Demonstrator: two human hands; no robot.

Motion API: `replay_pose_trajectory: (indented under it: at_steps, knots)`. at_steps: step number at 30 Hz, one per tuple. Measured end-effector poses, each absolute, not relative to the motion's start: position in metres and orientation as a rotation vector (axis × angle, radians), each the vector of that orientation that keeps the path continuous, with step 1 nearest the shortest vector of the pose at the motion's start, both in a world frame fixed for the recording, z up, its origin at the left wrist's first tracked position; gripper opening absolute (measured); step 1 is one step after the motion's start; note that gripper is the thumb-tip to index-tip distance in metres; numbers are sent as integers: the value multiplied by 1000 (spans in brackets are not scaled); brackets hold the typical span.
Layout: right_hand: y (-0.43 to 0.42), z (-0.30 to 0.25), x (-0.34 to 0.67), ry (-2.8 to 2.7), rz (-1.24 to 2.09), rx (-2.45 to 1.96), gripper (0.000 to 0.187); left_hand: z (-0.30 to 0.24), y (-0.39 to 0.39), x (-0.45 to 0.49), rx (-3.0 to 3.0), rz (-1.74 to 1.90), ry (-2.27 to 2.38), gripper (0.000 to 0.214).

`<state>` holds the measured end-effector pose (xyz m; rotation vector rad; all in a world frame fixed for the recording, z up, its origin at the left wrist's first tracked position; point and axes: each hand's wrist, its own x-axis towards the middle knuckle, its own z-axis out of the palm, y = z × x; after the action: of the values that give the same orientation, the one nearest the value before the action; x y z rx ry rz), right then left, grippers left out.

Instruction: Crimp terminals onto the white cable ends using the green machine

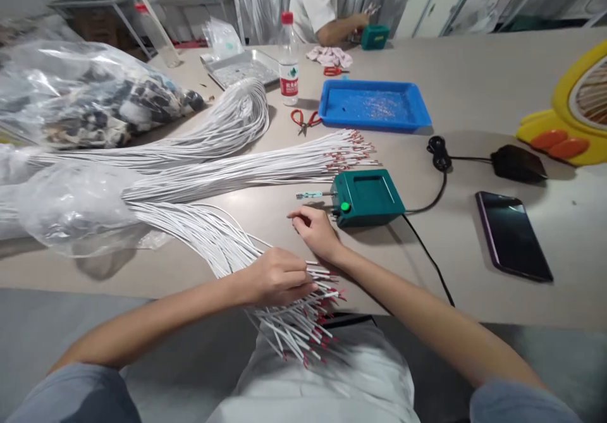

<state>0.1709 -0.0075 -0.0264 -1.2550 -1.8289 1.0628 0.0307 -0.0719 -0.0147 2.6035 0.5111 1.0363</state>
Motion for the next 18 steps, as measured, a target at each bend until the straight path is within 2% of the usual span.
replay_pose_trajectory:
  at_steps: [2,5,10,13,18]
  knots:
    - [-7,-29,171,-1829,1093,-1269,21,-11,-81,30,2552,881,557,19]
    - [-6,-32,171,-1837,1106,-1216,22,-7,-95,23,2525,543,732,51]
    - [-4,-34,170,-1815,1134,-1189,22,-16,-111,15,2580,297,994,97]
    - [-5,-33,170,-1838,1129,-1176,22,-16,-111,11,2678,157,920,108]
    - [-5,-31,171,-1876,1122,-1176,23,-6,-105,-17,2795,-41,734,116]
